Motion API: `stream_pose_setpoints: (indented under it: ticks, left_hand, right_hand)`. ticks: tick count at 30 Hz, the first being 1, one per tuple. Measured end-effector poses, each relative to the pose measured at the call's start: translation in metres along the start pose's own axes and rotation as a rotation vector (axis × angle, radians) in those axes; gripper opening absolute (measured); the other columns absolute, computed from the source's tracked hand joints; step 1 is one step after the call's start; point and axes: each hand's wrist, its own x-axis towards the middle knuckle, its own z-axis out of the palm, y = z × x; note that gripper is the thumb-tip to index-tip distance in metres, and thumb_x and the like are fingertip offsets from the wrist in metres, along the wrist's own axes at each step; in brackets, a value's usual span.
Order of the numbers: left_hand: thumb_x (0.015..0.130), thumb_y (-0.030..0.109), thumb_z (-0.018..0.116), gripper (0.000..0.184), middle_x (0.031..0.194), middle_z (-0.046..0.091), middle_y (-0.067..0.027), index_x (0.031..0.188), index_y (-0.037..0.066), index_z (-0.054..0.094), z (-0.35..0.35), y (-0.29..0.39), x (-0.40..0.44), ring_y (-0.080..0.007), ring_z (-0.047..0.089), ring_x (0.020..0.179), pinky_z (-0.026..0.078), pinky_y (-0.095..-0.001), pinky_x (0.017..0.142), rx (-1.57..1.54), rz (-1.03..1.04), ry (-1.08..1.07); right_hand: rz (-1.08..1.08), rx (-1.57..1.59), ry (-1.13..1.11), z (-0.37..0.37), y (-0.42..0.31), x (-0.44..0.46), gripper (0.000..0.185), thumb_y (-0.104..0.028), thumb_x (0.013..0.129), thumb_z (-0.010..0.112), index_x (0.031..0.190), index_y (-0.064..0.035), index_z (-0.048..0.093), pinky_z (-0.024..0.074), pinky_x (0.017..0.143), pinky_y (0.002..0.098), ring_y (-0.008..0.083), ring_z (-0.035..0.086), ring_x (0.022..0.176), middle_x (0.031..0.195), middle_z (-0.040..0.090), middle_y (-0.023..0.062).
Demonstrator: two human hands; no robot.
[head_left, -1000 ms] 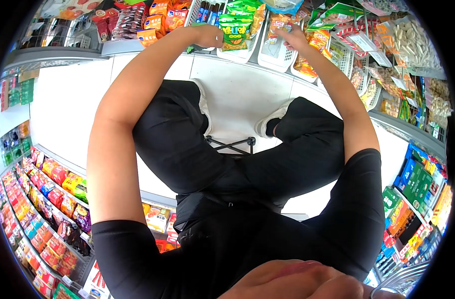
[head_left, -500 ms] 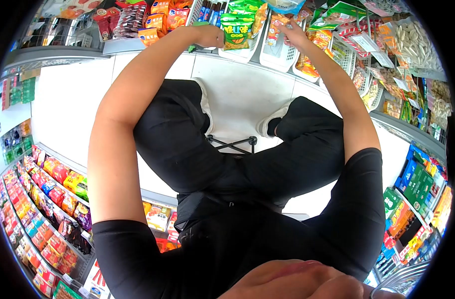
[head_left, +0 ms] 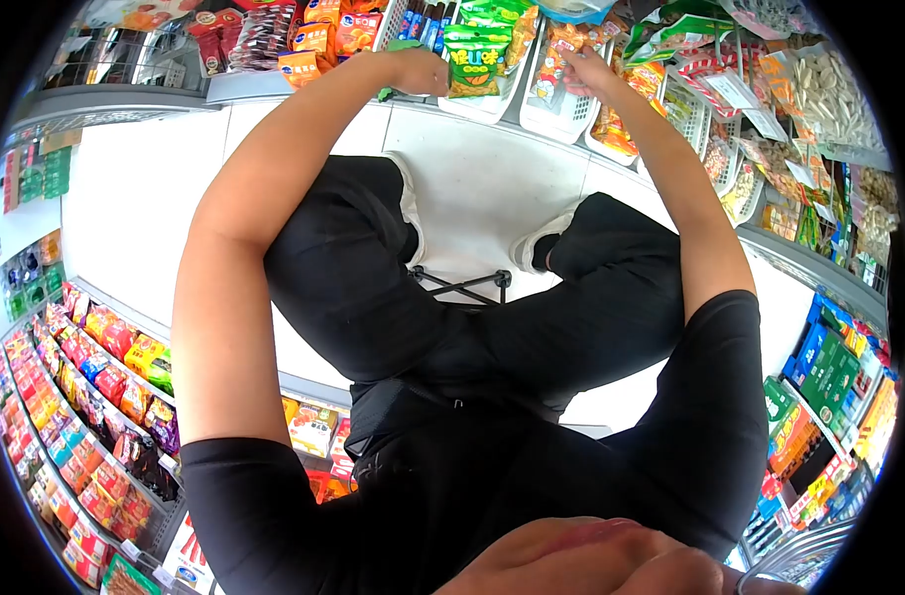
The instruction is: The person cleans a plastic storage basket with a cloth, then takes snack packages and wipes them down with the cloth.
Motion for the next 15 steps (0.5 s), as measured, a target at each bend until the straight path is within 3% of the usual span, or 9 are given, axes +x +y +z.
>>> stream_pose_setpoints:
  ticks: [3, 5, 8, 12, 15]
  left_hand:
    - [0.093, 0.04, 0.062, 0.044, 0.119, 0.067, -0.0161, 0.119, 0.004, 0.063, -0.002, 0.007, -0.007, -0.0312, 0.062, 0.113, 0.048, -0.0397, 0.097, 0.004, -0.047, -0.099]
    - [0.094, 0.041, 0.061, 0.044, 0.12, 0.066, -0.0161, 0.119, 0.005, 0.064, -0.004, 0.009, -0.009, -0.0312, 0.061, 0.115, 0.047, -0.0401, 0.098, 0.035, -0.087, -0.142]
    - [0.095, 0.041, 0.06, 0.043, 0.119, 0.066, -0.0159, 0.118, 0.006, 0.064, 0.001, -0.002, -0.011, -0.0327, 0.061, 0.114, 0.047, -0.041, 0.097, 0.018, -0.079, -0.126]
    - [0.095, 0.042, 0.06, 0.042, 0.117, 0.066, -0.016, 0.117, 0.006, 0.064, 0.003, -0.017, -0.007, -0.0345, 0.061, 0.112, 0.047, -0.0419, 0.096, 0.038, -0.053, -0.152]
    - [0.095, 0.043, 0.059, 0.043, 0.117, 0.067, -0.0163, 0.117, 0.006, 0.064, 0.009, -0.02, -0.006, -0.0348, 0.061, 0.112, 0.047, -0.0423, 0.096, 0.024, -0.051, -0.116]
  right_hand:
    - [0.081, -0.019, 0.027, 0.004, -0.003, 0.015, 0.064, -0.056, 0.089, 0.068, 0.13, -0.0133, 0.043, 0.0556, 0.078, 0.0355, 0.0144, 0.057, 0.087, 0.099, 0.053, 0.0014]
    - [0.129, -0.008, 0.049, 0.002, 0.0, 0.038, 0.05, -0.056, 0.091, 0.065, 0.115, -0.0159, 0.047, 0.0536, 0.077, 0.0352, 0.0139, 0.056, 0.086, 0.098, 0.052, 0.0008]
    - [0.181, -0.006, 0.043, 0.003, -0.014, 0.044, 0.047, -0.054, 0.092, 0.065, 0.114, -0.0163, 0.048, 0.0542, 0.076, 0.0343, 0.0123, 0.055, 0.083, 0.097, 0.052, 0.0002]
    - [-0.012, 0.005, 0.041, 0.007, -0.022, 0.038, 0.043, -0.051, 0.094, 0.063, 0.114, -0.0166, 0.048, 0.055, 0.075, 0.0312, 0.0102, 0.055, 0.079, 0.095, 0.052, -0.0006]
    - [-0.029, 0.043, 0.104, 0.011, -0.021, 0.038, 0.045, -0.051, 0.095, 0.062, 0.119, -0.0148, 0.047, 0.0555, 0.077, 0.0322, 0.0115, 0.057, 0.081, 0.098, 0.051, 0.0014]
